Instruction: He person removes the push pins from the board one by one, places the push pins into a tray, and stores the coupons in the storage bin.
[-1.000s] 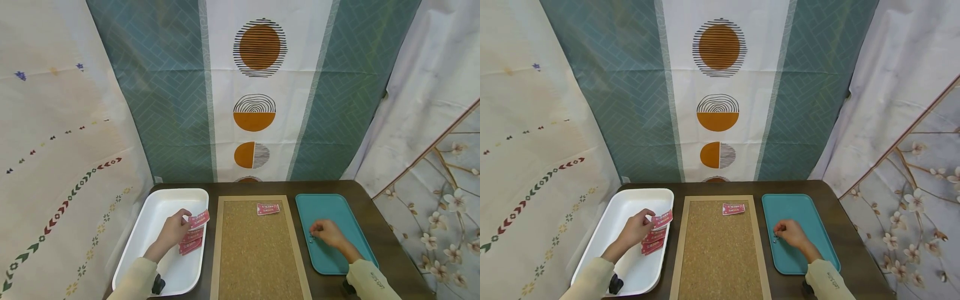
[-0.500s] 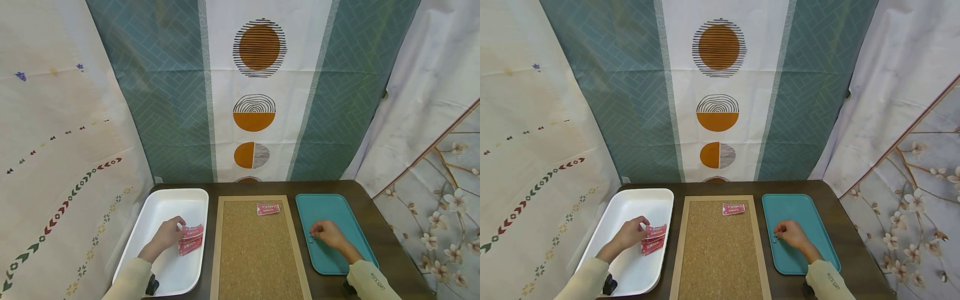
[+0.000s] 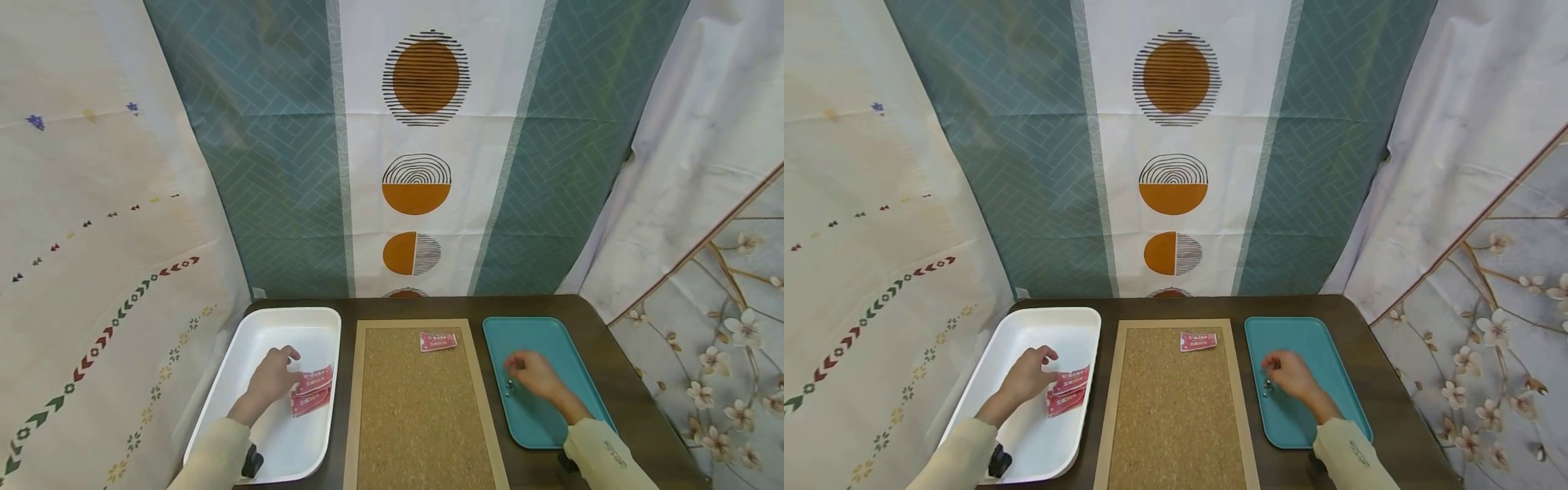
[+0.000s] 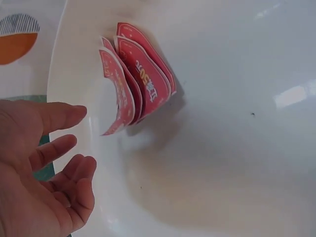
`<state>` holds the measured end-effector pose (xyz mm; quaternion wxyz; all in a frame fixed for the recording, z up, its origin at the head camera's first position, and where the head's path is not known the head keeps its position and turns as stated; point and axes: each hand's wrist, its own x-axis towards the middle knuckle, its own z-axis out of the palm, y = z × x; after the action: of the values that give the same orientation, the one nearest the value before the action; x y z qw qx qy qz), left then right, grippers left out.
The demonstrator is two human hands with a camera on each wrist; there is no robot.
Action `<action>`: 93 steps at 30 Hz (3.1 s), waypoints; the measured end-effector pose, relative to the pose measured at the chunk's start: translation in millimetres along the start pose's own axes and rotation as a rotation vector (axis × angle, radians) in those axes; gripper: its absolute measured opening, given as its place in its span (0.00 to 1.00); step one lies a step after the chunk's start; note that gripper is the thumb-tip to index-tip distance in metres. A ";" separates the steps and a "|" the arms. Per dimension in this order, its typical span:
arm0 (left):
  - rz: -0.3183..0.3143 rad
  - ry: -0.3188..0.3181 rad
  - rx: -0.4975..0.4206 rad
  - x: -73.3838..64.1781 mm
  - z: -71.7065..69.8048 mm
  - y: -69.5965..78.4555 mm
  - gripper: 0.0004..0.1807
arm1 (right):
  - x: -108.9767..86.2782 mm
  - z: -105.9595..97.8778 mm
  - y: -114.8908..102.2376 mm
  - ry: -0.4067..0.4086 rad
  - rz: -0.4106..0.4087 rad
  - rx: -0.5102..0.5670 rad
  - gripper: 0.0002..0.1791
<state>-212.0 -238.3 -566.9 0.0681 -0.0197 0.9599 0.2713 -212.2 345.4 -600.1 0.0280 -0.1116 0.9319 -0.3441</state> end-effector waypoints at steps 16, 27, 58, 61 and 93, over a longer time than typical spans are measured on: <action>0.118 0.183 -0.152 16.4 7.3 52.0 0.23 | 31.1 5.5 -37.3 -0.007 -0.020 0.004 0.05; 0.264 0.194 -0.183 20.7 22.1 90.0 0.19 | 50.2 22.5 -62.0 -0.015 -0.038 0.029 0.05; 0.369 0.022 -0.200 43.7 71.0 152.1 0.17 | 92.5 61.0 -78.6 0.012 -0.089 0.010 0.02; 0.349 -0.008 -0.217 44.7 74.4 156.3 0.17 | 95.6 64.5 -76.6 0.011 -0.068 0.021 0.02; 0.285 -0.117 -0.248 70.3 115.1 171.7 0.19 | 124.3 90.9 -89.0 0.057 0.103 0.046 0.02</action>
<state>-280.7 -31.8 -585.0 0.0817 0.1241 0.9065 0.3952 -304.7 193.7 -608.6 0.0219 -0.0529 0.9287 -0.3663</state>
